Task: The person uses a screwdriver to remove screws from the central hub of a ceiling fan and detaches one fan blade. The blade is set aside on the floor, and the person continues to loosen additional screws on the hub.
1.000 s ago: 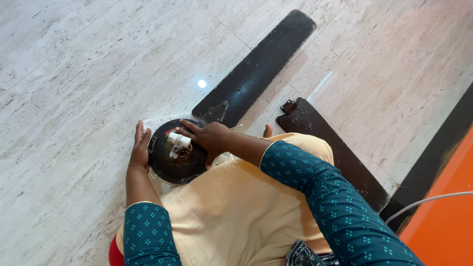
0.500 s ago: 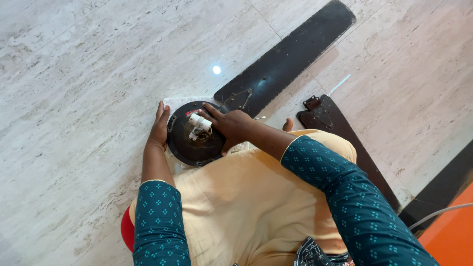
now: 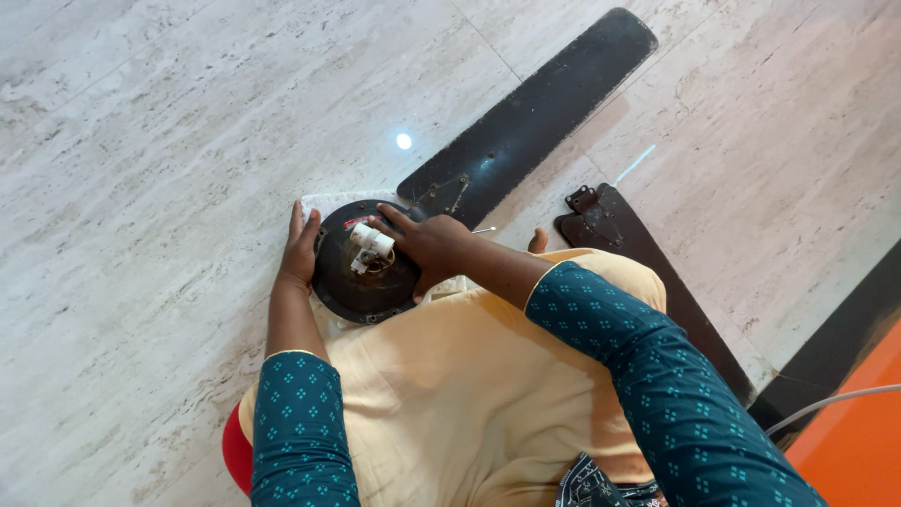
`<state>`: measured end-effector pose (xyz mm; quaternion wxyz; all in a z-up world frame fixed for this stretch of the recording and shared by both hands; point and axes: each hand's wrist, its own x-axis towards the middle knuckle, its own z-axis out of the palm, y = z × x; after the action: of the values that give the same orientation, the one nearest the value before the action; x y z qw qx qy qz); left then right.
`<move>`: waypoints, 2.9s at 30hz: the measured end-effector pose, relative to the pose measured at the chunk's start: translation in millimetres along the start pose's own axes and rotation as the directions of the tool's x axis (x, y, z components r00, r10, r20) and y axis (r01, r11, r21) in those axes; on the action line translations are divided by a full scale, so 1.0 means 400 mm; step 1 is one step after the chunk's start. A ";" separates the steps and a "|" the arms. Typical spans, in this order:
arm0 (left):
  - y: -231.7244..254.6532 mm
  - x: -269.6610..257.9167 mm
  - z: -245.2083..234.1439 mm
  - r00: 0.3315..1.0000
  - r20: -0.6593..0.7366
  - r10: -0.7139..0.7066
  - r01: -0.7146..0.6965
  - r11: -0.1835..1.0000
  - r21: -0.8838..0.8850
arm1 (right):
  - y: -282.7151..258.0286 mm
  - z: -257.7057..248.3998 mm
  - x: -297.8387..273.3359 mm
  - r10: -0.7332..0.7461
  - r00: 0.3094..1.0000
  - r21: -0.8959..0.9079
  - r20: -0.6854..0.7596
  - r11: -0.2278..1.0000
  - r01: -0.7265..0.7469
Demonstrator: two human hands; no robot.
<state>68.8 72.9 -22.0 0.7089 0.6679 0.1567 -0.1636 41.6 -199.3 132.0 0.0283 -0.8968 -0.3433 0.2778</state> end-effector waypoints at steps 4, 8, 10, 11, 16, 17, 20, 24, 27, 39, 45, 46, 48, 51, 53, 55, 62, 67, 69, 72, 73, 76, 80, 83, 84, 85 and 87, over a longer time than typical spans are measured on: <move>-0.037 0.012 -0.003 0.997 -0.059 0.039 -0.037 0.999 0.038 | -0.006 0.007 0.011 0.025 0.999 0.006 0.037 1.000 -0.025; -0.060 0.032 -0.002 0.982 -0.119 0.143 -0.116 0.971 0.209 | 0.012 0.022 0.009 -0.014 0.999 0.064 -0.039 0.998 0.017; -0.067 0.030 -0.006 0.981 -0.137 0.138 -0.113 0.977 0.180 | 0.022 0.027 0.012 -0.031 0.998 0.094 -0.052 0.995 0.035; -0.067 0.029 -0.006 0.980 -0.145 0.137 -0.112 0.980 0.166 | 0.026 0.029 0.013 -0.051 0.994 0.109 -0.092 0.992 0.061; -0.044 0.009 0.005 0.986 -0.155 0.065 -0.041 0.988 0.152 | 0.058 0.034 0.006 -0.051 0.986 0.122 -0.156 0.990 0.070; -0.037 0.001 0.005 0.985 -0.167 0.042 -0.014 0.986 0.166 | 0.069 0.031 0.006 -0.025 0.985 0.130 -0.168 0.990 0.048; -0.022 -0.018 0.009 0.983 -0.186 -0.015 0.051 0.980 0.192 | 0.107 0.023 0.007 0.076 0.984 0.136 -0.164 0.989 -0.053; -0.010 -0.027 0.015 0.975 -0.217 -0.045 0.094 0.971 0.221 | 0.153 0.031 0.010 0.231 0.967 0.081 -0.111 0.971 -0.223; -0.023 -0.022 0.012 0.974 -0.222 -0.036 0.081 0.977 0.198 | 0.179 0.051 0.027 0.301 0.938 0.140 -0.174 0.950 -0.279; -0.072 0.010 -0.007 0.973 -0.226 0.043 0.008 0.975 0.221 | 0.242 0.076 0.062 0.443 0.854 0.137 -0.274 0.897 -0.421; -0.075 0.013 -0.007 0.968 -0.235 0.086 -0.010 0.951 0.308 | 0.272 0.076 0.071 0.424 0.840 0.196 -0.339 0.905 -0.378; -0.076 0.012 -0.008 0.969 -0.227 0.101 -0.030 0.955 0.296 | 0.273 0.075 0.073 0.424 0.836 0.200 -0.349 0.905 -0.376; -0.075 0.011 -0.009 0.968 -0.229 0.099 -0.030 0.957 0.289 | 0.267 0.071 0.079 0.430 0.859 0.143 -0.278 0.903 -0.406; -0.067 0.012 -0.003 0.967 -0.244 0.067 0.011 0.952 0.307 | 0.259 0.061 0.078 0.435 0.864 0.099 -0.253 0.900 -0.424; -0.065 0.008 -0.002 0.966 -0.247 0.077 0.008 0.945 0.326 | 0.251 0.053 0.075 0.443 0.862 0.088 -0.245 0.896 -0.435; -0.065 0.007 -0.005 0.966 -0.247 0.081 0.006 0.943 0.333 | 0.241 0.047 0.073 0.460 0.861 0.081 -0.216 0.887 -0.454; -0.096 0.031 -0.019 0.971 -0.219 0.098 -0.056 0.980 0.190 | 0.240 0.041 0.071 0.483 0.855 0.114 -0.189 0.876 -0.469; -0.094 0.030 -0.018 0.970 -0.216 0.107 -0.066 0.980 0.186 | 0.240 0.035 0.065 0.494 0.851 0.145 -0.178 0.868 -0.474; -0.082 0.021 -0.012 0.970 -0.225 0.090 -0.045 0.979 0.198 | 0.240 0.030 0.060 0.498 0.852 0.154 -0.162 0.866 -0.476; -0.061 0.004 -0.002 0.969 -0.243 0.053 0.000 0.978 0.211 | 0.239 0.021 0.053 0.499 0.853 0.170 -0.156 0.864 -0.474; -0.055 -0.002 0.001 0.968 -0.246 0.041 0.012 0.978 0.208 | 0.237 0.020 0.049 0.499 0.853 0.176 -0.156 0.863 -0.473; -0.041 -0.013 0.010 0.971 -0.232 0.050 -0.006 0.982 0.188 | 0.236 0.012 0.040 0.506 0.849 0.206 -0.154 0.857 -0.473; -0.035 -0.018 0.014 0.959 -0.282 -0.022 0.099 0.960 0.262 | 0.230 0.001 0.026 0.530 0.837 0.222 -0.138 0.840 -0.495; -0.036 -0.015 0.014 0.960 -0.278 0.026 0.059 0.954 0.293 | 0.228 -0.005 0.016 0.551 0.826 0.241 -0.123 0.824 -0.513; -0.037 -0.014 0.014 0.960 -0.280 0.017 0.068 0.955 0.290 | 0.228 -0.006 0.015 0.554 0.824 0.240 -0.121 0.821 -0.518; -0.038 -0.012 0.013 0.959 -0.282 0.008 0.077 0.955 0.286 | 0.230 -0.004 0.014 0.558 0.821 0.238 -0.118 0.819 -0.522; -0.041 -0.010 0.013 0.959 -0.285 0.007 0.081 0.953 0.294 | 0.237 0.006 0.017 0.563 0.817 0.237 -0.126 0.817 -0.526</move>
<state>57.8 66.9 -34.6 0.5656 0.7818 0.2420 -0.1020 101.5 -267.5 103.9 0.0662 -0.9728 -0.0388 0.2188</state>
